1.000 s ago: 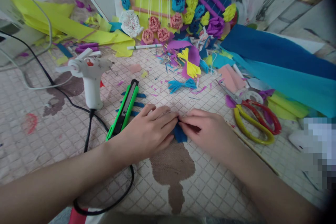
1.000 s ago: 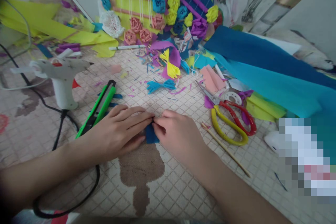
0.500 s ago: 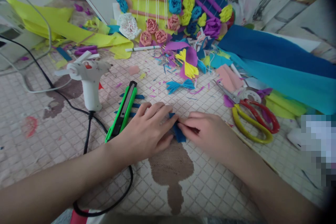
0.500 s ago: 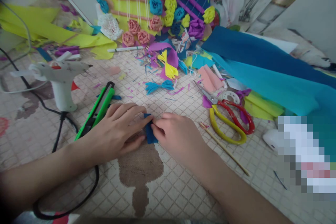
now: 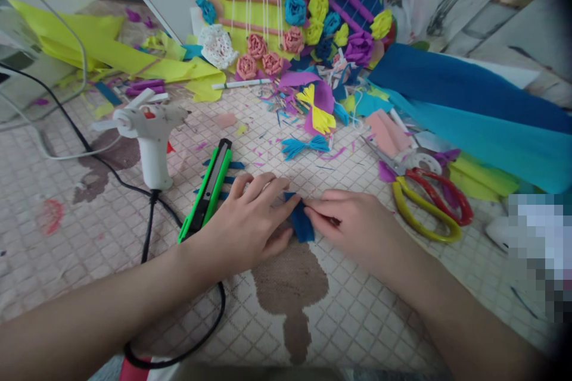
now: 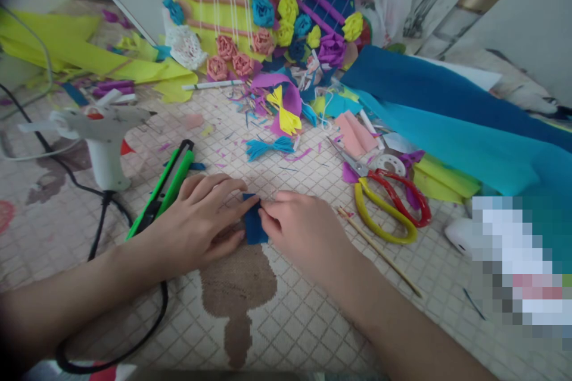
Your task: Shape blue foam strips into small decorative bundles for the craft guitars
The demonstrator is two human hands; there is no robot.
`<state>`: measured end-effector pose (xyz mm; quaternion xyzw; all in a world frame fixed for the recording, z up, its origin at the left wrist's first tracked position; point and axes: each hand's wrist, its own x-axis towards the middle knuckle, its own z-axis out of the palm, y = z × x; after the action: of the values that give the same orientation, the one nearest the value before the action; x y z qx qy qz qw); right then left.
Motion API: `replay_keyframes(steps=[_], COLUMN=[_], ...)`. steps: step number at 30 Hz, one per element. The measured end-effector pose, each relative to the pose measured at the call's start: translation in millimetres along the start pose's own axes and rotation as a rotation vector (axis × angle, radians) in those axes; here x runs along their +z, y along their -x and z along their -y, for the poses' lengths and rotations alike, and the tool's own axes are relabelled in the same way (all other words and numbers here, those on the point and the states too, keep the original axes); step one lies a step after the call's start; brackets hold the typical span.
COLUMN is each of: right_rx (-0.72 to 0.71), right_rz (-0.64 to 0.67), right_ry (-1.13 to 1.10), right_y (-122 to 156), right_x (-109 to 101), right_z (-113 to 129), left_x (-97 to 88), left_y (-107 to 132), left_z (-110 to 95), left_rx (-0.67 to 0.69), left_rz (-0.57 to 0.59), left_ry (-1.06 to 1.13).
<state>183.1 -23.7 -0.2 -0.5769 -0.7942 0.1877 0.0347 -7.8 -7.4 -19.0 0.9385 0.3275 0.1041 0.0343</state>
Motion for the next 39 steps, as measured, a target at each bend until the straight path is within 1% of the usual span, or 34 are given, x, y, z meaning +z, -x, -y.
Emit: replay_keyframes(steps=[3,6,12,14,16,19,23,25,28,29,30,32,34,36,39], right_rx=[-0.026,-0.049,-0.113,-0.12,-0.091,-0.036,0.046,0.089,0.145,0.155,0.157,0.142,0.102,0.061,0.052], right_rz=[-0.024,-0.019,-0.019,-0.022,-0.046,-0.122,-0.218,-0.297,-0.475,-0.514,-0.524,-0.451,-0.315,-0.23,-0.218], right_ry=[0.011,0.058,0.148,0.142,0.083,-0.075,-0.249,-0.253,-0.163,-0.159,-0.181,-0.288,-0.385,-0.384,-0.303], right_y=[0,0,4,5,3,-3,-9,-10,-10,-10,-10,-11,-11,-12,-12], right_x=[2,4,4,2,0,0,1,-1,-6,-8,-9,-8,-2,5,12], right_z=[-2,-3,-6,-7,-8,-7,-11,-16,-27,-29,-30,-28,-23,-15,-7], left_x=[0.0,0.0,1.9,3.2,4.1,3.1,-4.1,-8.3,-11.5,-11.5,-11.1,-9.3,-7.1,-5.0,-2.2], left_y=[-1,0,1,1,0,0,0,1,0,-1,-1,-4,-7,-11,-15], left_z=[0,1,-3,-5,-6,-4,-2,-2,-2,-3,-3,-3,-4,-5,-5], left_rx=[0.001,-0.006,-0.067,-0.07,-0.06,-0.047,-0.059,-0.093,-0.198,-0.229,-0.253,-0.278,-0.296,-0.313,-0.317], left_rz=[0.009,-0.006,-0.039,-0.038,-0.029,-0.023,-0.066,-0.088,-0.1,-0.097,-0.088,-0.071,-0.062,-0.072,-0.104], left_ry=[0.001,-0.001,0.02,0.021,0.03,0.088,0.208,0.237,0.214,0.197,0.183,0.167,0.178,0.196,0.215])
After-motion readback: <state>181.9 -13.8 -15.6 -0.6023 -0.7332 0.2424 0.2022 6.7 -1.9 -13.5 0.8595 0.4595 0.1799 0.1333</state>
